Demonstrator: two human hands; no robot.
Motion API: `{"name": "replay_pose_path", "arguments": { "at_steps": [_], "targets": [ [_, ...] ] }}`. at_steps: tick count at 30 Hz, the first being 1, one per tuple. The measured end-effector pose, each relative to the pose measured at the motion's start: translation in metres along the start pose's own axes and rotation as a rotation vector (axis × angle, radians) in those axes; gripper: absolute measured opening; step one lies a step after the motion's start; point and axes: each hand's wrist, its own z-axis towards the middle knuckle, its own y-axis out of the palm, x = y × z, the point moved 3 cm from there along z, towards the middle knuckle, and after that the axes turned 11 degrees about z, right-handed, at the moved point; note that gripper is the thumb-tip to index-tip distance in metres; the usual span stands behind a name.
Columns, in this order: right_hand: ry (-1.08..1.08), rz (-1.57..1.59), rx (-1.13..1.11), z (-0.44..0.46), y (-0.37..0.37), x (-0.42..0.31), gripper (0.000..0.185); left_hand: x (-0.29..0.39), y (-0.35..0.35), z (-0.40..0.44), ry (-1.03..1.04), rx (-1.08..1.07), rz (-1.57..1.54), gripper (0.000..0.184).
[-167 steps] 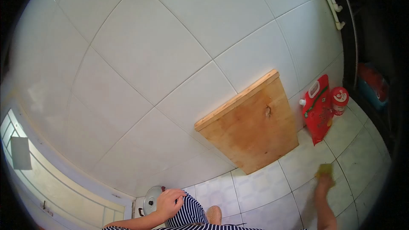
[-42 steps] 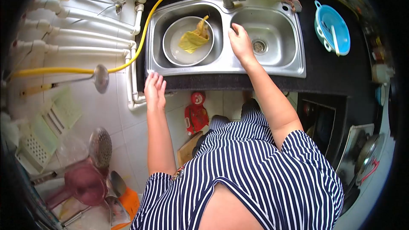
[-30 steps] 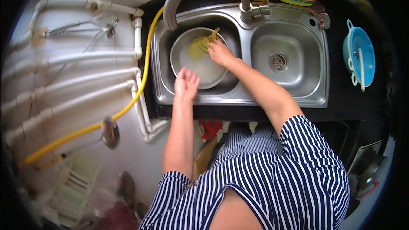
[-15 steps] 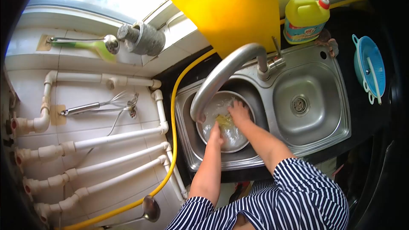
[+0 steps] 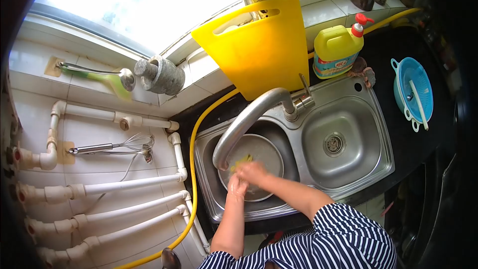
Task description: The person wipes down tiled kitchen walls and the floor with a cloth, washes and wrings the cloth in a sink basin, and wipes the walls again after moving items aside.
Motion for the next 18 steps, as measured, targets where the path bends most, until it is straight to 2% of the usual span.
{"name": "replay_pose_path", "arguments": {
  "at_steps": [1,2,4,5,6,8,9,11,12,13,14,16,18],
  "targets": [
    [0.190,-0.102,0.005,0.013,-0.017,0.016,0.026,0.001,0.006,0.000,-0.054,0.014,-0.570,0.034],
    [0.380,-0.204,0.007,0.021,-0.032,0.030,0.023,0.007,0.009,-0.011,-0.057,0.020,-0.570,0.034],
    [0.376,-0.136,0.203,0.019,-0.034,0.066,0.029,0.018,0.015,-0.032,-0.102,-0.053,-0.521,0.039],
    [0.310,-0.296,0.233,0.014,-0.024,0.070,0.040,0.020,0.021,-0.037,-0.290,0.066,-0.476,0.042],
    [0.309,-0.297,0.230,0.007,-0.019,0.061,0.040,0.035,0.032,-0.045,-0.291,0.067,-0.479,0.042],
    [0.638,-0.044,0.142,-0.010,-0.005,0.037,0.035,0.052,0.045,-0.062,-0.535,0.295,-0.477,0.046],
    [0.778,0.104,0.065,-0.013,0.015,0.046,0.034,0.049,0.040,-0.060,-0.536,0.296,-0.478,0.046],
    [0.633,0.168,-0.132,-0.013,0.020,0.017,0.040,0.033,0.028,-0.040,-0.426,-0.013,-0.781,0.045],
    [0.510,0.183,-0.010,-0.018,0.019,-0.010,0.044,0.021,0.019,-0.026,-0.288,-0.217,-0.783,0.044],
    [0.516,0.182,-0.016,-0.016,0.022,-0.011,0.044,0.000,0.008,-0.010,-0.005,-0.390,-0.598,0.043],
    [0.424,0.155,0.015,-0.010,0.021,-0.013,0.042,-0.026,0.000,0.004,0.282,-0.466,-0.408,0.042],
    [0.256,0.116,0.067,0.000,0.019,-0.012,0.039,-0.057,-0.014,0.023,0.602,-0.410,-0.176,0.040],
    [0.112,0.092,0.110,0.000,0.016,-0.006,0.037,-0.003,0.002,-0.021,0.012,-0.450,-0.752,0.037]
  ]
}}
